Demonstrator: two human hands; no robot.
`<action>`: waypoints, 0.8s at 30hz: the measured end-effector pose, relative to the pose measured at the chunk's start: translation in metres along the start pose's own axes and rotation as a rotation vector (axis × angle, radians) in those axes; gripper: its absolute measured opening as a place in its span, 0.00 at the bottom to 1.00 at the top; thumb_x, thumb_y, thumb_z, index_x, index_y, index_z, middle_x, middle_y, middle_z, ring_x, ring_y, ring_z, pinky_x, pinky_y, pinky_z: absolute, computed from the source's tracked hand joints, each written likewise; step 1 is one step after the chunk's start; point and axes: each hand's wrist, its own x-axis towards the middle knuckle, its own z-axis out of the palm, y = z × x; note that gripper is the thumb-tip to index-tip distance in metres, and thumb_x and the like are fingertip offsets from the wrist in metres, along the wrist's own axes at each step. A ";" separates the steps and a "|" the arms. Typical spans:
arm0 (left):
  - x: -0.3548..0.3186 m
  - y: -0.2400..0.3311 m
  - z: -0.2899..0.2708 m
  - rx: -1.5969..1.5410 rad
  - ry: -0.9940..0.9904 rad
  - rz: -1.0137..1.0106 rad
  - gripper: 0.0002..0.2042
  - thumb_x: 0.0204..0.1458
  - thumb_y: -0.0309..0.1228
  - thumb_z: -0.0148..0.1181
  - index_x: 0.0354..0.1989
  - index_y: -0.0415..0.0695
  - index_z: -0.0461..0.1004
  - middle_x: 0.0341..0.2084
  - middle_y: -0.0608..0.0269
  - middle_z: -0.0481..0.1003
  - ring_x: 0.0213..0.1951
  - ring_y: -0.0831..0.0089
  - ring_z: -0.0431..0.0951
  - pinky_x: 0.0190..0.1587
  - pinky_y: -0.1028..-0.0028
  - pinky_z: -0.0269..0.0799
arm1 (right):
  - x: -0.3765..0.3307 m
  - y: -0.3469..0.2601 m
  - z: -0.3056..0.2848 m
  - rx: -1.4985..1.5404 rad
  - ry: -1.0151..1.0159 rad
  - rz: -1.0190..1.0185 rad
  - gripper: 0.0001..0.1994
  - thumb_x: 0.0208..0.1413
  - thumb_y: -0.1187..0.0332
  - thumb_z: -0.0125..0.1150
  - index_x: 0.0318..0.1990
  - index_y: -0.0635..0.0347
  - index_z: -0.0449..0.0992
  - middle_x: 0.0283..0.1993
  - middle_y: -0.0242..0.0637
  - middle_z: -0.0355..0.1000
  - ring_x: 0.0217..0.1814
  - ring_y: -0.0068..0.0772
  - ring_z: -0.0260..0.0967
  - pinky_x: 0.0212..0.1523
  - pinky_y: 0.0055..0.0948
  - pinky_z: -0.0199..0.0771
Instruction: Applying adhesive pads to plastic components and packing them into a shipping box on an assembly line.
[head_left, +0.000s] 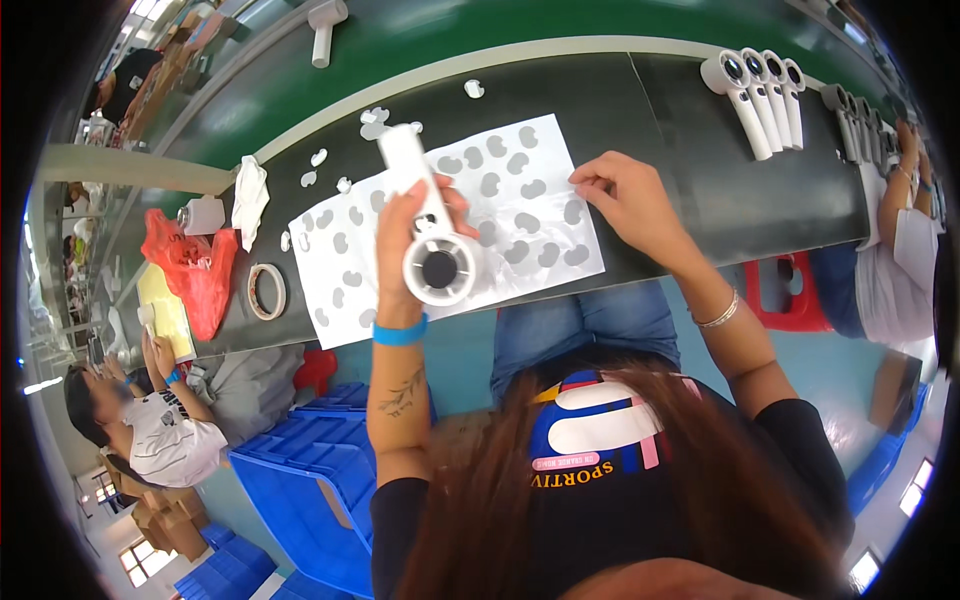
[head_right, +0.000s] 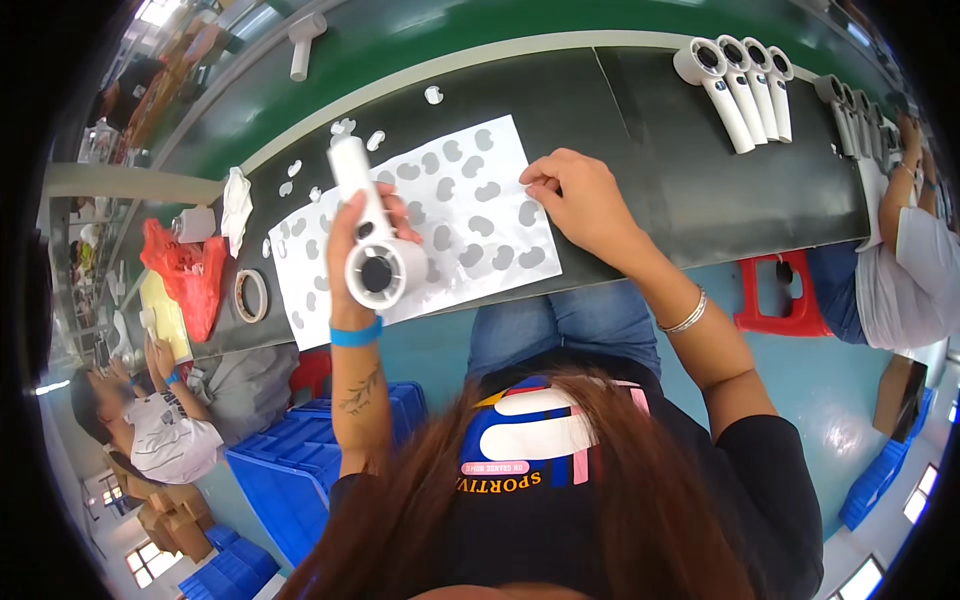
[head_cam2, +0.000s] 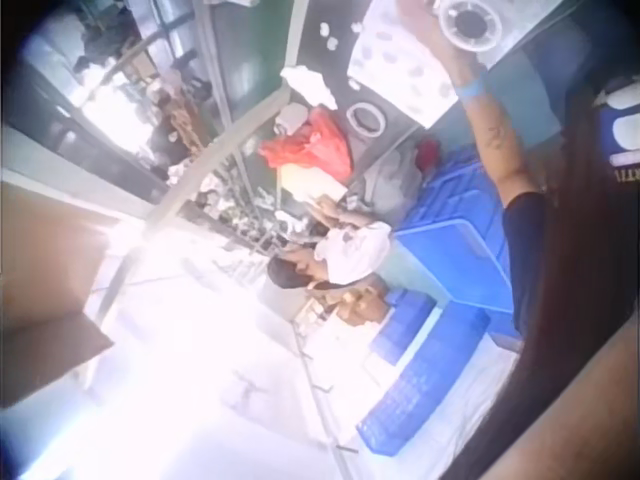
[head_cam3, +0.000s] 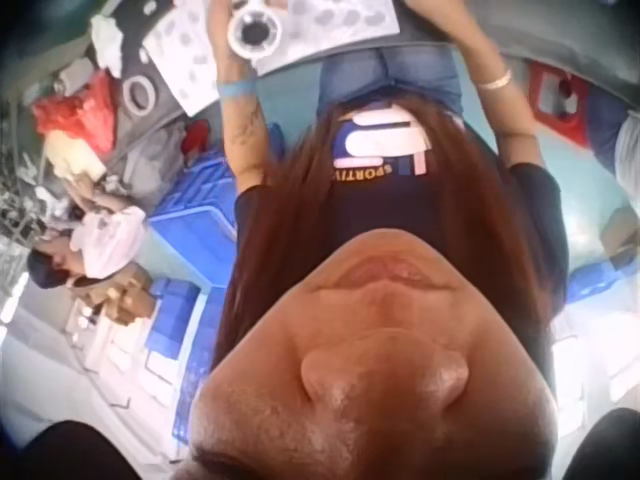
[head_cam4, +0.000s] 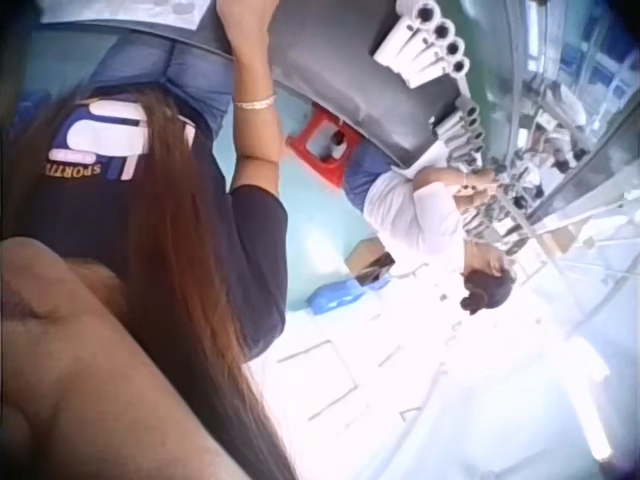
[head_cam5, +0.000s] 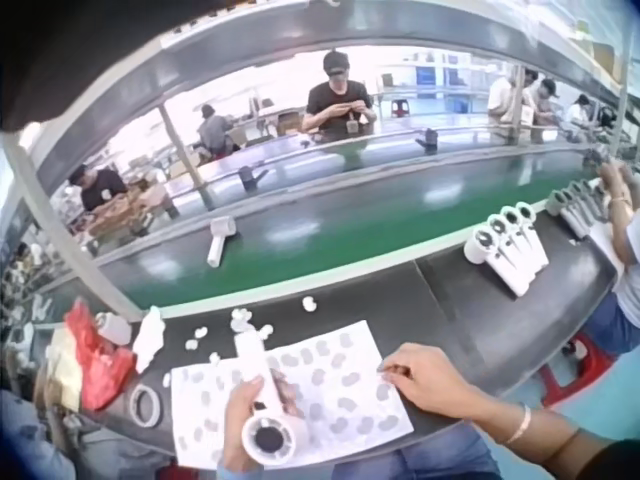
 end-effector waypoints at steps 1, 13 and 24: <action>0.000 -0.007 0.004 0.024 0.012 -0.024 0.19 0.57 0.41 0.44 0.42 0.33 0.67 0.28 0.53 0.74 0.21 0.71 0.75 0.26 0.73 0.74 | 0.005 0.002 0.006 -0.003 -0.004 -0.005 0.06 0.49 0.76 0.60 0.35 0.64 0.77 0.32 0.37 0.71 0.28 0.27 0.68 0.31 0.23 0.68; 0.033 -0.043 0.027 -0.190 -0.027 -0.196 0.19 0.56 0.37 0.52 0.50 0.34 0.68 0.45 0.60 0.71 0.33 0.78 0.74 0.34 0.77 0.74 | 0.073 0.013 0.048 -0.205 0.164 -0.044 0.05 0.47 0.73 0.63 0.31 0.62 0.76 0.29 0.38 0.69 0.29 0.33 0.70 0.33 0.28 0.69; 0.035 -0.025 0.042 -0.169 -0.018 -0.185 0.16 0.59 0.40 0.49 0.46 0.39 0.65 0.36 0.57 0.73 0.26 0.77 0.74 0.28 0.76 0.74 | 0.055 -0.002 0.013 0.206 0.154 -0.057 0.07 0.56 0.76 0.53 0.41 0.63 0.65 0.36 0.33 0.66 0.38 0.20 0.67 0.39 0.22 0.68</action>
